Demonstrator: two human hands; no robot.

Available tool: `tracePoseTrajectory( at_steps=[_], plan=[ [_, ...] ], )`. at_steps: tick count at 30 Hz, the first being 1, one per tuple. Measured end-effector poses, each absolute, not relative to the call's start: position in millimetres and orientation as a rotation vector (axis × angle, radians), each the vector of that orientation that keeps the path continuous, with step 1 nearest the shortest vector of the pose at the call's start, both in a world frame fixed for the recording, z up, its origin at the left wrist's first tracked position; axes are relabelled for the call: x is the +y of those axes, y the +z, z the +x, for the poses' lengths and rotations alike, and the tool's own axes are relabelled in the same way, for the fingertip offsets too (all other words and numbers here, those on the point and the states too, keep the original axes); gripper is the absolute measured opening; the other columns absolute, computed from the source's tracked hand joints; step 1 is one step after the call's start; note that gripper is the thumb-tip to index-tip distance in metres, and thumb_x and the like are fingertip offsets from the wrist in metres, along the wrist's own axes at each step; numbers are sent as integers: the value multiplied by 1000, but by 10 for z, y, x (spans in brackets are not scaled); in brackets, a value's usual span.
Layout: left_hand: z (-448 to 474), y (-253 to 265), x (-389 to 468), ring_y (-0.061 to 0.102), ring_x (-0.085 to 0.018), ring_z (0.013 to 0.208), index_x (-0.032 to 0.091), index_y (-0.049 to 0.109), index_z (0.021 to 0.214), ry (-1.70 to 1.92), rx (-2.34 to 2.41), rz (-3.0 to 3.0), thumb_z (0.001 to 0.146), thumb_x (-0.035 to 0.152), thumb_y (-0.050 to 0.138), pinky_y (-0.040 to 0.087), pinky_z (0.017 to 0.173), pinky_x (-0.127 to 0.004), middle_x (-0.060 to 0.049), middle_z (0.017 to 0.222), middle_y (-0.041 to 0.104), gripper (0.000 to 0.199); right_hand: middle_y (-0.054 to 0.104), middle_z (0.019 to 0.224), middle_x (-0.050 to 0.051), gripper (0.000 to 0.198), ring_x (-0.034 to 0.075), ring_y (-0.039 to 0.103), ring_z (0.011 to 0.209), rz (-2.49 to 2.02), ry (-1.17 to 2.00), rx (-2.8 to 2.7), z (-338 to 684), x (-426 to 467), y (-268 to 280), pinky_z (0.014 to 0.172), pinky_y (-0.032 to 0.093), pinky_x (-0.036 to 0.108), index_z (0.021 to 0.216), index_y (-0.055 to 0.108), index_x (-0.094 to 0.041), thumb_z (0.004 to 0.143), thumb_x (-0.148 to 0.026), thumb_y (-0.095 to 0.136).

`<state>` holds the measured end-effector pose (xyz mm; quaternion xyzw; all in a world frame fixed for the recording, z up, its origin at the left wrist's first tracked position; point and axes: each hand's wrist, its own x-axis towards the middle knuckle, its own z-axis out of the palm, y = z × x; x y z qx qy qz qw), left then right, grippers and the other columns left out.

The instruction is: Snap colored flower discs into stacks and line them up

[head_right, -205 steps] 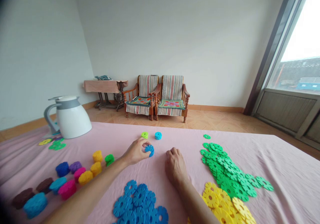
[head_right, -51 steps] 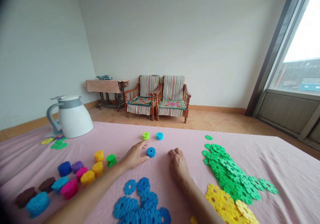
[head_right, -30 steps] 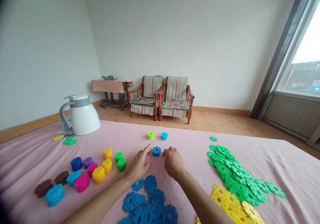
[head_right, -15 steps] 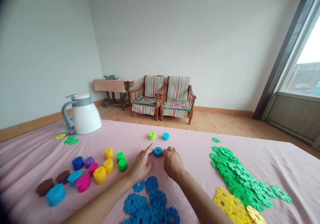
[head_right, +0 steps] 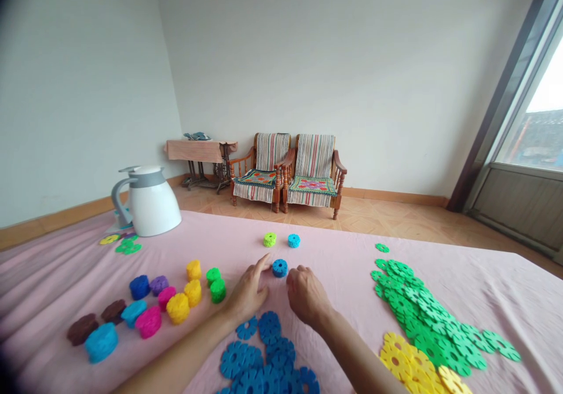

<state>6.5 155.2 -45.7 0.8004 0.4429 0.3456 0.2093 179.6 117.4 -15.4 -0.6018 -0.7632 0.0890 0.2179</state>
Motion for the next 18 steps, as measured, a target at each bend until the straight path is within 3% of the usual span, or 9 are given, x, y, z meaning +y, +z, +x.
tracePoseTrajectory(
  at_steps=[3, 5, 9, 18],
  plan=[
    [66, -431, 1547, 51, -18, 106, 18, 32, 132, 975, 1293, 2154, 66, -1, 46, 38, 95, -31, -6, 111, 58, 70, 59, 87, 5, 24, 13, 55, 74, -1446, 500, -2195, 1752, 996, -83, 68, 40, 21, 92, 61, -16, 71, -12, 49],
    [66, -410, 1544, 53, -18, 104, 19, 35, 129, 968, 1329, 2121, 66, 0, 46, 39, 93, -31, -6, 109, 60, 67, 59, 94, 5, 35, 15, 54, 82, -1351, 591, -2261, 1725, 892, -36, 72, 41, 23, 101, 60, -18, 66, -19, 59],
    [58, -422, 1562, 54, -18, 105, 20, 37, 126, 970, 1339, 2090, 67, 0, 46, 39, 94, -32, -5, 109, 61, 63, 57, 101, 5, 40, 20, 49, 95, -1341, 584, -2345, 1700, 798, 12, 82, 39, 28, 101, 62, -23, 61, -24, 66],
    [31, -513, 1604, 53, -17, 106, 21, 39, 124, 1016, 1298, 2124, 68, 1, 46, 40, 94, -33, -5, 110, 60, 60, 56, 96, 6, 31, 19, 50, 91, -1390, 529, -2355, 1632, 726, 78, 79, 38, 27, 95, 62, -20, 64, -22, 62]
  ],
)
